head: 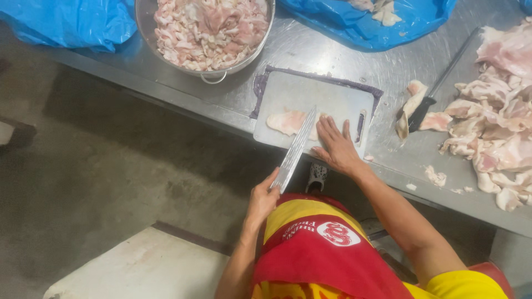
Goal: The person slices pieces of raw meat on a white cutting board using a large knife. They repeatedly pick up meat from a pile on the table, cut it into smaller strips, and place the cut pieces into a metal bowl. The process is continuous and repetitive throughout the video.
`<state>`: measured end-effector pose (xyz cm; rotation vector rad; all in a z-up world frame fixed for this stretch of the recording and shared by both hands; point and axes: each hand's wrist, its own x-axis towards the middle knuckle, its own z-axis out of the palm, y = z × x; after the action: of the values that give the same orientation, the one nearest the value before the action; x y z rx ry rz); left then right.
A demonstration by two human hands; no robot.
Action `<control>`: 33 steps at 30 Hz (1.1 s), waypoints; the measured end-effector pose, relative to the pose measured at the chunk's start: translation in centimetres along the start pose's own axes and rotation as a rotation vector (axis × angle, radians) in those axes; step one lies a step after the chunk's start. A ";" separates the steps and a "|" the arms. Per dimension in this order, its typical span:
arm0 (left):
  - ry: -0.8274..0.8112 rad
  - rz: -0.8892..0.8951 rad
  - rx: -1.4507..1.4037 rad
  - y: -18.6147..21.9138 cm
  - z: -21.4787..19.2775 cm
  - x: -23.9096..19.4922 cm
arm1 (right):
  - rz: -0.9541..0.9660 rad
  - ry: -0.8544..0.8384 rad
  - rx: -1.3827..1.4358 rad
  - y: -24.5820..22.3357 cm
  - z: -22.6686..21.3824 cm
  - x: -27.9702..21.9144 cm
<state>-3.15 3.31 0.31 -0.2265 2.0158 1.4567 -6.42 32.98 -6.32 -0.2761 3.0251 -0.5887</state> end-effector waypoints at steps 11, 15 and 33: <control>0.026 0.122 0.089 1.5 5.6 7.6 | -0.017 0.029 0.001 0.3 0.5 0.0; 0.153 0.508 0.231 0.1 6.8 10.9 | 0.016 0.039 -0.029 0.1 0.6 -0.1; -0.125 -0.164 -0.018 -4.8 -2.3 -4.9 | 0.425 0.350 -0.084 2.8 1.1 0.8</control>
<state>2.08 -1.62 -0.21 -0.2940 1.8406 1.3534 -7.57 34.96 -8.40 0.5107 3.2826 -0.5169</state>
